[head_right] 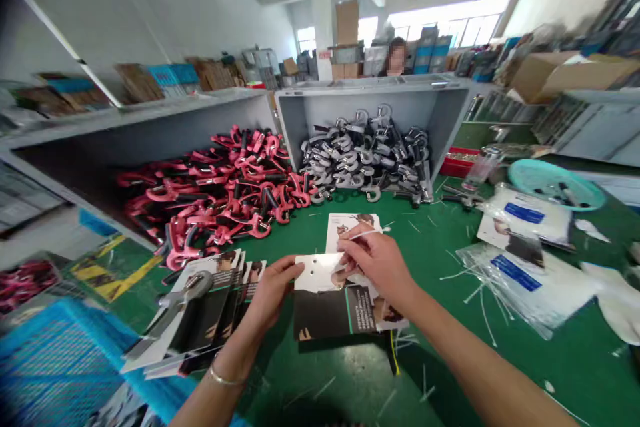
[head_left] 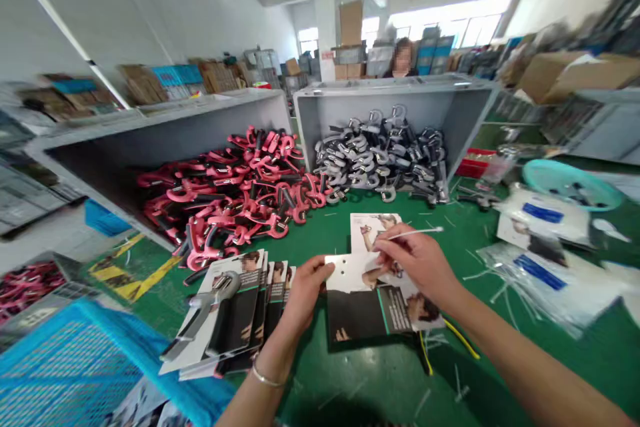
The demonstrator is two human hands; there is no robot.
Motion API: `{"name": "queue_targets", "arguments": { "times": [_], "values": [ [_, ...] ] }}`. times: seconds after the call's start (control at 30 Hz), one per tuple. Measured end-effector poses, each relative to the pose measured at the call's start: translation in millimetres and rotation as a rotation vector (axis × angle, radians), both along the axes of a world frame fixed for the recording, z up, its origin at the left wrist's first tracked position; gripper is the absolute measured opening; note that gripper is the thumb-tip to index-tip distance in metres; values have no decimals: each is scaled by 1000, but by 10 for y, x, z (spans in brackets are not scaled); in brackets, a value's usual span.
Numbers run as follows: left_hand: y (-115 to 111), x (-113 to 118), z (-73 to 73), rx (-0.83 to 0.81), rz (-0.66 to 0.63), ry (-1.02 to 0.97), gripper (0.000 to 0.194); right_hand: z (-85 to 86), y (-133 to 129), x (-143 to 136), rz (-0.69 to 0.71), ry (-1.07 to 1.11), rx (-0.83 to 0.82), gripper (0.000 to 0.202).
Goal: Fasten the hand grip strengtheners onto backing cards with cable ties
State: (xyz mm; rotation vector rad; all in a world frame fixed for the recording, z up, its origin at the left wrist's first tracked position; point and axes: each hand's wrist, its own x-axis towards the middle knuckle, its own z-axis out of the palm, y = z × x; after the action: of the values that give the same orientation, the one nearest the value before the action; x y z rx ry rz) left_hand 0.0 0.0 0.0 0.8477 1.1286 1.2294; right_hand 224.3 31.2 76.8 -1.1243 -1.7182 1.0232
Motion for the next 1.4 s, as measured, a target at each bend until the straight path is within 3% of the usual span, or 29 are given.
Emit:
{"name": "queue_targets", "arguments": {
  "times": [0.17,0.3,0.4,0.57,0.73,0.87,1.0,1.07,1.17,1.27,1.4],
  "values": [
    [-84,-39,-164,-53,74,-84,29,-322,215,-489,161,-82,-110,23],
    [-112,-31,-296,-3,189,-214,32,-505,209,-552,135,-185,-63,22],
    [-102,4,-393,1,250,-248,34,-552,191,-555,127,-298,85,18],
    [-54,26,-487,51,105,-253,31,-592,196,-627,204,-443,336,10],
    [-8,20,-532,59,70,-203,36,-598,229,-614,248,-447,290,7],
    [-101,-82,-552,80,87,45,20,-534,244,-528,279,-353,188,12],
    [-395,-271,-537,159,-160,292,15,-506,238,-477,277,-291,78,16],
    [-526,-328,-529,220,-217,353,15,-516,236,-487,282,-318,101,15],
    [-565,-307,-535,281,-75,421,15,-540,235,-525,276,-377,183,13],
    [-420,-172,-554,329,114,401,15,-552,225,-554,266,-408,237,14],
    [-208,51,-590,277,164,252,17,-538,195,-565,274,-415,264,14]
  ]
}}
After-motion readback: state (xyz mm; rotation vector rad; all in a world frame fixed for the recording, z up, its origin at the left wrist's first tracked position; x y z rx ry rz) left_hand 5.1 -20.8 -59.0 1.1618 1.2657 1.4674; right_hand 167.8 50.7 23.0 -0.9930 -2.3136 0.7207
